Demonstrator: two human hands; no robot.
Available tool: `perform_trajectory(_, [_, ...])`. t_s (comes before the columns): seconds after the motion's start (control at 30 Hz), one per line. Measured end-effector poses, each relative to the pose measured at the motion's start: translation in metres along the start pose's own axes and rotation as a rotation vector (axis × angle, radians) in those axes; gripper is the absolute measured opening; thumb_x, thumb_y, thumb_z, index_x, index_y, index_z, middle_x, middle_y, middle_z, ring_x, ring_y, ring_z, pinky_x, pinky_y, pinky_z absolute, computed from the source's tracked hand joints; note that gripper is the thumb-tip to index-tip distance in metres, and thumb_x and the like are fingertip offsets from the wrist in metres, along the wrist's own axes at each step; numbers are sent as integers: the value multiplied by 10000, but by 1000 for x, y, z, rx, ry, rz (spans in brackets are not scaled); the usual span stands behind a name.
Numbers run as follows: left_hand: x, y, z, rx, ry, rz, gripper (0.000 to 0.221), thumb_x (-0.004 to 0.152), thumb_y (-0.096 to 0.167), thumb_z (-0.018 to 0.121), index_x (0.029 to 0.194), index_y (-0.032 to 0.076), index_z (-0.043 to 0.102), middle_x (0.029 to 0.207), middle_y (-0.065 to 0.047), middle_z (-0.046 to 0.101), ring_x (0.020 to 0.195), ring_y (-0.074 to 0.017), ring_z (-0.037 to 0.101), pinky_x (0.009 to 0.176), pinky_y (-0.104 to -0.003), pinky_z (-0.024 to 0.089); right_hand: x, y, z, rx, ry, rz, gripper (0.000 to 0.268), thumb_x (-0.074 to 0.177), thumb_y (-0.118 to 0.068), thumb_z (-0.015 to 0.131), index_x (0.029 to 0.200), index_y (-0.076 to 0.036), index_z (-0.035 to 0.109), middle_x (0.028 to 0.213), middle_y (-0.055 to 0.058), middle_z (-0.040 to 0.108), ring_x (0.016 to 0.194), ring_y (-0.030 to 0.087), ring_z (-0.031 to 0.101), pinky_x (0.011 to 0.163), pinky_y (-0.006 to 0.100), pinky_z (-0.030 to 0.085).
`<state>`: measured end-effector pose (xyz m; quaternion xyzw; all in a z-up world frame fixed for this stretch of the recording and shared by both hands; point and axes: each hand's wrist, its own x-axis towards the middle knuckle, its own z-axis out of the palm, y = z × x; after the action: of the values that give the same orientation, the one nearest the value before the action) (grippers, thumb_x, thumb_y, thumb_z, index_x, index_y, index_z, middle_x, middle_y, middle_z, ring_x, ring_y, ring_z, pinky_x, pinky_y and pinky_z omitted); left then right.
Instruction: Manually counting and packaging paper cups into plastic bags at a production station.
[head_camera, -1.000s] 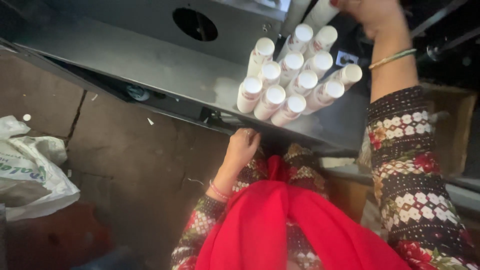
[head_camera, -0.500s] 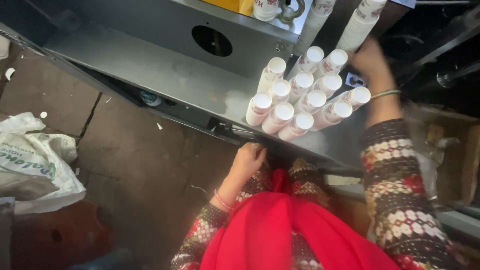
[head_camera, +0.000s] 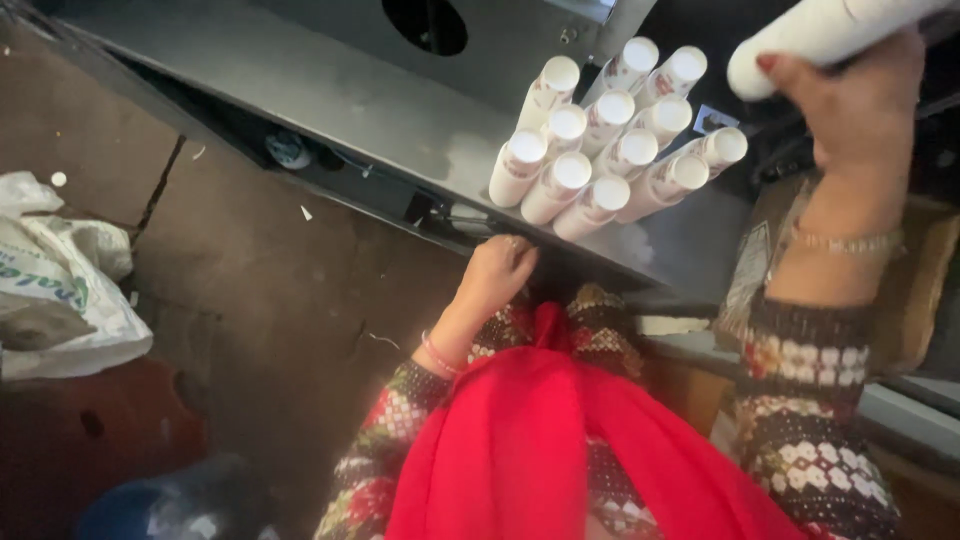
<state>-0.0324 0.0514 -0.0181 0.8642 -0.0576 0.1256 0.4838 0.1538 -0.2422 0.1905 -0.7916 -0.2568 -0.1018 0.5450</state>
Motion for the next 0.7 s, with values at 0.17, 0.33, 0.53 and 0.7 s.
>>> perform_trajectory(0.17, [14, 27, -7, -179, 18, -30, 218, 910, 226, 666, 984, 36, 742, 842, -194, 685, 754, -354, 680, 677, -416, 534, -70, -60, 55, -341, -150, -65, 427, 868, -63, 953, 1179, 24, 673, 1095, 139, 736, 1012, 225, 729, 912, 350, 590])
perform_trajectory(0.33, [27, 26, 12, -307, -50, -178, 307, 933, 321, 680, 877, 32, 768, 729, -130, 717, 659, -231, 697, 645, -339, 526, -92, -48, 92, -213, -195, -87, 453, 870, -68, 936, 1212, 24, 653, 1149, 128, 717, 1066, 218, 708, 1001, 368, 573])
perform_trajectory(0.53, [35, 27, 38, -633, -13, -296, 461, 938, 424, 675, 795, -1, 780, 692, -64, 758, 665, -117, 702, 680, -277, 555, -100, -34, 104, -162, -209, -29, 523, 835, -49, 916, 1260, 25, 621, 1209, 119, 690, 1119, 213, 692, 1003, 363, 569])
perform_trajectory(0.7, [39, 27, 42, -626, -22, -297, 478, 925, 468, 675, 815, 15, 782, 697, -50, 762, 665, -101, 720, 673, -261, 555, -100, -30, 105, -58, -200, 45, 544, 845, -36, 901, 1291, 28, 595, 1237, 110, 681, 1149, 197, 686, 1012, 350, 573])
